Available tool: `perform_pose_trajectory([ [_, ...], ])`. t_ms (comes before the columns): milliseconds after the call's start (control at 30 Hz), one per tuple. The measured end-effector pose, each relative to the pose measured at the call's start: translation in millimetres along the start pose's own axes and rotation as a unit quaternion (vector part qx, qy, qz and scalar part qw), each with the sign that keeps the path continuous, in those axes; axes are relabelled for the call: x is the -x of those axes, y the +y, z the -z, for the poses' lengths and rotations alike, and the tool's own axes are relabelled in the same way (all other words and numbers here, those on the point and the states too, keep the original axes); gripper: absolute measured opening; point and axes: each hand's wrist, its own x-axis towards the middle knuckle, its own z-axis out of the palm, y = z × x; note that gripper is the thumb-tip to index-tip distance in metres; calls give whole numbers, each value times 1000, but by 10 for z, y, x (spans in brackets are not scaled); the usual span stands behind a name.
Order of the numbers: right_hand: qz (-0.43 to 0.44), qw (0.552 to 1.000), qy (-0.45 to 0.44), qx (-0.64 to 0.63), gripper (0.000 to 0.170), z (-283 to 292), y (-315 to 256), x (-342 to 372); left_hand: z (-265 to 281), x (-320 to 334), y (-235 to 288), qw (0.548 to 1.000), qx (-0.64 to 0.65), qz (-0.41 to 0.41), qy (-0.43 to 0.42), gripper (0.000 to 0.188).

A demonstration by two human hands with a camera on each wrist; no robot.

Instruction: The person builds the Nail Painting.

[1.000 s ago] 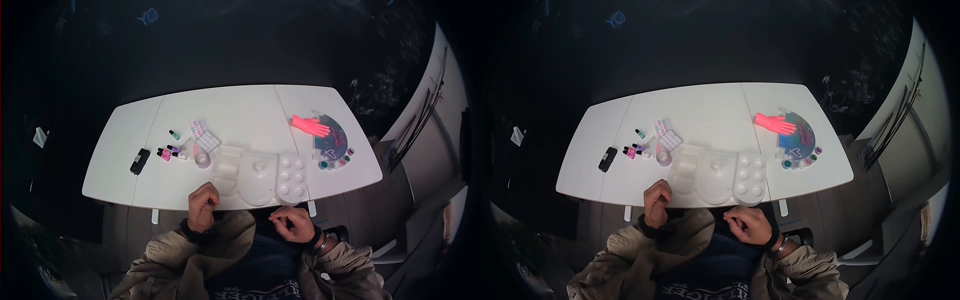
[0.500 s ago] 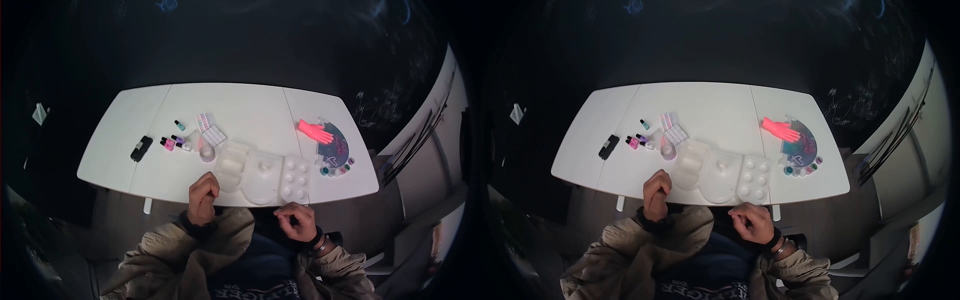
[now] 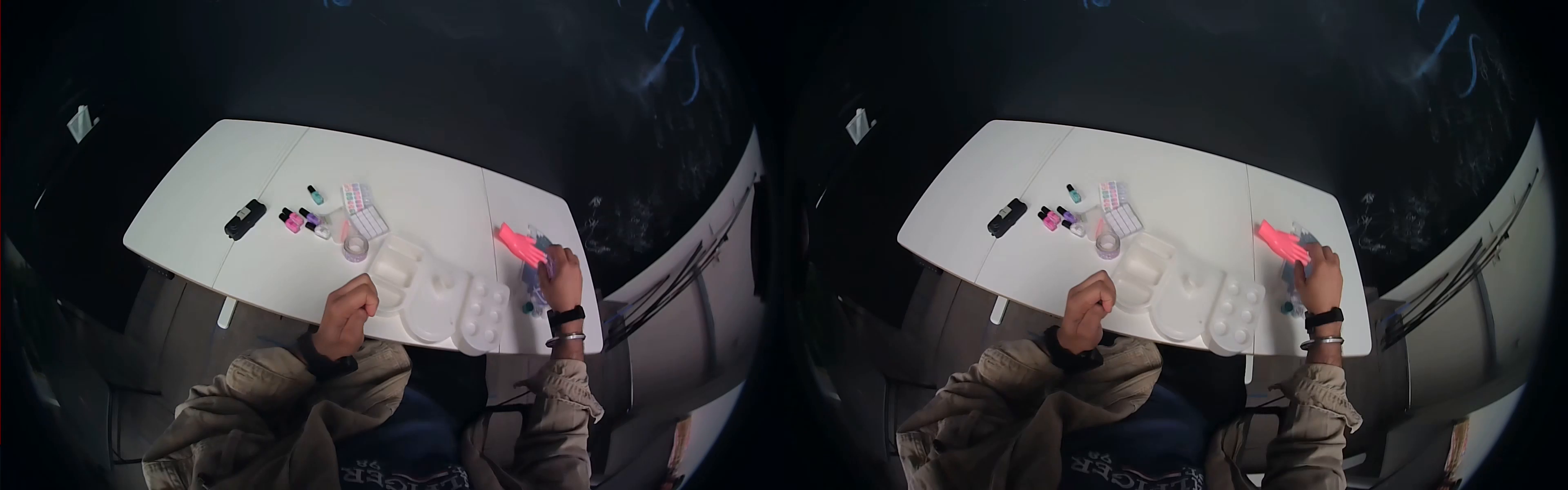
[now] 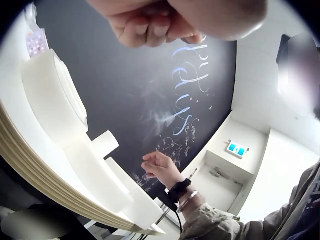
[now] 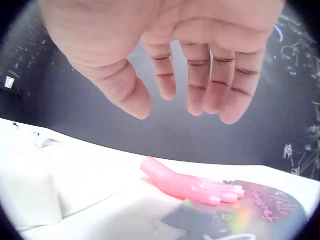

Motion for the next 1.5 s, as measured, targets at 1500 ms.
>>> perform_pose_trajectory([
  [1500,-14,981,-177,-75,47,119,-1968,253,-64,-4,-394,995,-70,76,0,32],
])
